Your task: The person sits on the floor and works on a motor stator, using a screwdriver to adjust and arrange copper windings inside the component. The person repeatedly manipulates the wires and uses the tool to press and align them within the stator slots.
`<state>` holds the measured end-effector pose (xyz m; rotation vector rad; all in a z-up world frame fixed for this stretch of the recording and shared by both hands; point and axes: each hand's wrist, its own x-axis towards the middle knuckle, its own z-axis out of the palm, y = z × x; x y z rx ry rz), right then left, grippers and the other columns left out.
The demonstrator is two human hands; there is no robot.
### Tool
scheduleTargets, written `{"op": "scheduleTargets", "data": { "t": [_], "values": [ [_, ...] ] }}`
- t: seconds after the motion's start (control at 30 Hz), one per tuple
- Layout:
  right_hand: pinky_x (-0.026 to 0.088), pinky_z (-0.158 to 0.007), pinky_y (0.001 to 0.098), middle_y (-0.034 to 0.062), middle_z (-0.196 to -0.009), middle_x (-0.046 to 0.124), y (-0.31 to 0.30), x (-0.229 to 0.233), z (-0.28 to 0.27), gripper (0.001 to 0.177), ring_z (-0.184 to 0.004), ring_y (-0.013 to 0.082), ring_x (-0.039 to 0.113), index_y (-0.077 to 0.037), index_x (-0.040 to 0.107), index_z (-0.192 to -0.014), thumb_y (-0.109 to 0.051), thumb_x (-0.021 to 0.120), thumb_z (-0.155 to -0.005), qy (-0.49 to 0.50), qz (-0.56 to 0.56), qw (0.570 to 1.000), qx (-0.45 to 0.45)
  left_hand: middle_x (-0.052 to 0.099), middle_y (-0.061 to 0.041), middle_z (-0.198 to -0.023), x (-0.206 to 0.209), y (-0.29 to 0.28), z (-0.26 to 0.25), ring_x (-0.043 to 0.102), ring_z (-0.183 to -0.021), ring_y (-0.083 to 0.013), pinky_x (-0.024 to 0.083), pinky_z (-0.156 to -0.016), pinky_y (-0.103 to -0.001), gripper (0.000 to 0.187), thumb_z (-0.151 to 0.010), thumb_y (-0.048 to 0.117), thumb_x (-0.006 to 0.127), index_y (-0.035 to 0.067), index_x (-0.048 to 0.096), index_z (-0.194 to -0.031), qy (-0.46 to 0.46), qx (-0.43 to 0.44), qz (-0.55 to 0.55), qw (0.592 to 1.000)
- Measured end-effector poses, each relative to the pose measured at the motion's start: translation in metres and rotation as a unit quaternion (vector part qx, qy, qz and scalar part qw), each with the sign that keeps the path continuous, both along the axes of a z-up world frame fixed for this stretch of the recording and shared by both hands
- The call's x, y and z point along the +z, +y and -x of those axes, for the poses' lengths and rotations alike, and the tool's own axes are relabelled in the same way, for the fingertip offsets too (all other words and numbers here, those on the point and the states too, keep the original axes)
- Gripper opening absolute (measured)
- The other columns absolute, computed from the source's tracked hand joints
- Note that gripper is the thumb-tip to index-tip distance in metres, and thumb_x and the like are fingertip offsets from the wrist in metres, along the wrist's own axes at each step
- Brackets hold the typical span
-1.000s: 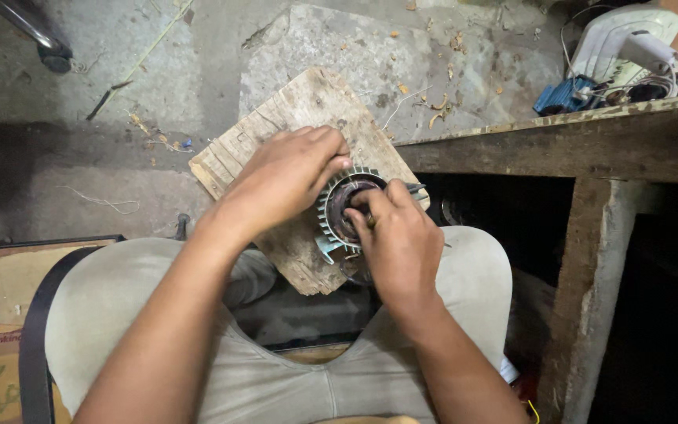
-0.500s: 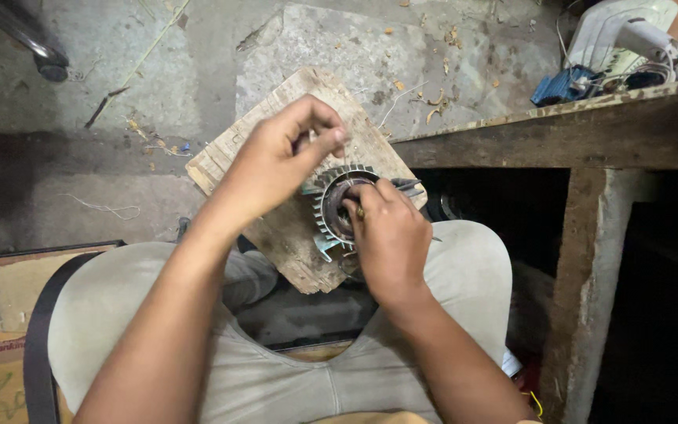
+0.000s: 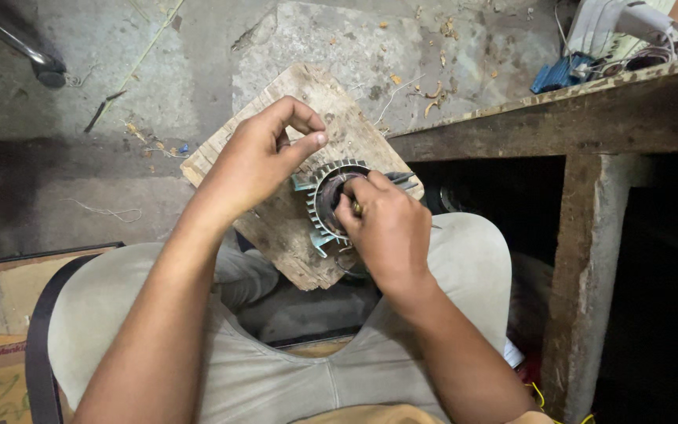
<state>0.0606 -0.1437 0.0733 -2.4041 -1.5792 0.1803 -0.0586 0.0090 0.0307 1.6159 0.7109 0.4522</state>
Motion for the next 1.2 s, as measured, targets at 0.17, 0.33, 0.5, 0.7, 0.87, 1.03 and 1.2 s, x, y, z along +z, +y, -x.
{"op": "scheduleTargets", "data": {
  "t": [0.17, 0.33, 0.5, 0.7, 0.87, 1.03, 1.2],
  "values": [
    [0.052, -0.063, 0.0413, 0.0050, -0.080, 0.066, -0.006, 0.010, -0.009, 0.009, -0.075, 0.0285, 0.067, -0.015, 0.077, -0.085, -0.022, 0.081, -0.081, 0.003, 0.019, 1.000, 0.016, 0.070, 0.002, -0.086, 0.002, 0.000, 0.002, 0.044, -0.056, -0.0059, 0.039, -0.052, -0.026, 0.016, -0.094, 0.018, 0.073, 0.007, 0.068, -0.105, 0.046, -0.003, -0.001, 0.999],
    [0.051, -0.069, 0.0414, 0.0054, -0.083, 0.063, -0.004, 0.006, -0.004, 0.011, -0.081, 0.0277, 0.064, -0.016, 0.078, -0.087, -0.022, 0.082, -0.079, -0.027, 0.003, 0.999, 0.024, 0.073, 0.001, -0.089, 0.003, -0.001, 0.000, 0.048, -0.057, -0.0065, 0.041, -0.053, -0.026, 0.016, -0.094, 0.017, 0.074, 0.007, 0.068, -0.104, 0.049, 0.028, -0.022, 0.998],
    [0.050, -0.072, 0.0418, 0.0069, -0.087, 0.062, 0.000, -0.002, 0.003, 0.016, -0.085, 0.0286, 0.061, -0.012, 0.075, -0.086, -0.022, 0.082, -0.077, -0.060, 0.003, 0.998, 0.019, 0.073, 0.000, -0.088, 0.006, -0.002, -0.002, 0.049, -0.057, -0.0071, 0.042, -0.053, -0.027, 0.016, -0.094, 0.018, 0.074, 0.007, 0.068, -0.104, 0.059, 0.020, -0.019, 0.998],
    [0.050, -0.073, 0.0417, 0.0056, -0.087, 0.062, 0.001, -0.010, 0.007, 0.014, -0.086, 0.0270, 0.062, -0.010, 0.072, -0.083, -0.020, 0.080, -0.080, -0.076, -0.012, 0.997, 0.022, 0.074, 0.000, -0.089, 0.005, -0.005, -0.002, 0.050, -0.057, -0.0071, 0.043, -0.054, -0.027, 0.018, -0.093, 0.019, 0.074, 0.007, 0.068, -0.105, 0.066, 0.016, -0.026, 0.997],
    [0.051, -0.070, 0.0413, 0.0055, -0.082, 0.063, 0.002, -0.008, 0.004, 0.013, -0.080, 0.0278, 0.063, -0.011, 0.070, -0.080, -0.017, 0.081, -0.079, -0.043, -0.045, 0.998, 0.019, 0.073, 0.000, -0.087, 0.000, -0.004, -0.002, 0.049, -0.058, -0.0069, 0.043, -0.054, -0.027, 0.017, -0.094, 0.018, 0.075, 0.007, 0.068, -0.105, 0.057, 0.013, -0.031, 0.998],
    [0.051, -0.066, 0.0427, 0.0067, -0.080, 0.063, 0.003, -0.005, 0.000, 0.013, -0.078, 0.0296, 0.064, -0.011, 0.068, -0.082, -0.016, 0.079, -0.079, -0.009, -0.057, 0.998, 0.022, 0.072, 0.001, -0.087, 0.001, -0.002, 0.001, 0.047, -0.057, -0.0074, 0.042, -0.053, -0.027, 0.017, -0.094, 0.018, 0.075, 0.007, 0.068, -0.105, 0.068, 0.007, -0.028, 0.997],
    [0.051, -0.068, 0.0444, 0.0090, -0.080, 0.064, 0.002, 0.004, -0.010, 0.016, -0.079, 0.0315, 0.065, -0.008, 0.065, -0.082, -0.018, 0.077, -0.080, 0.049, -0.021, 0.998, 0.038, 0.072, 0.000, -0.088, 0.001, -0.002, 0.001, 0.049, -0.057, -0.0094, 0.043, -0.054, -0.028, 0.017, -0.093, 0.019, 0.075, 0.008, 0.069, -0.105, 0.072, 0.005, -0.047, 0.996]
  ]
}}
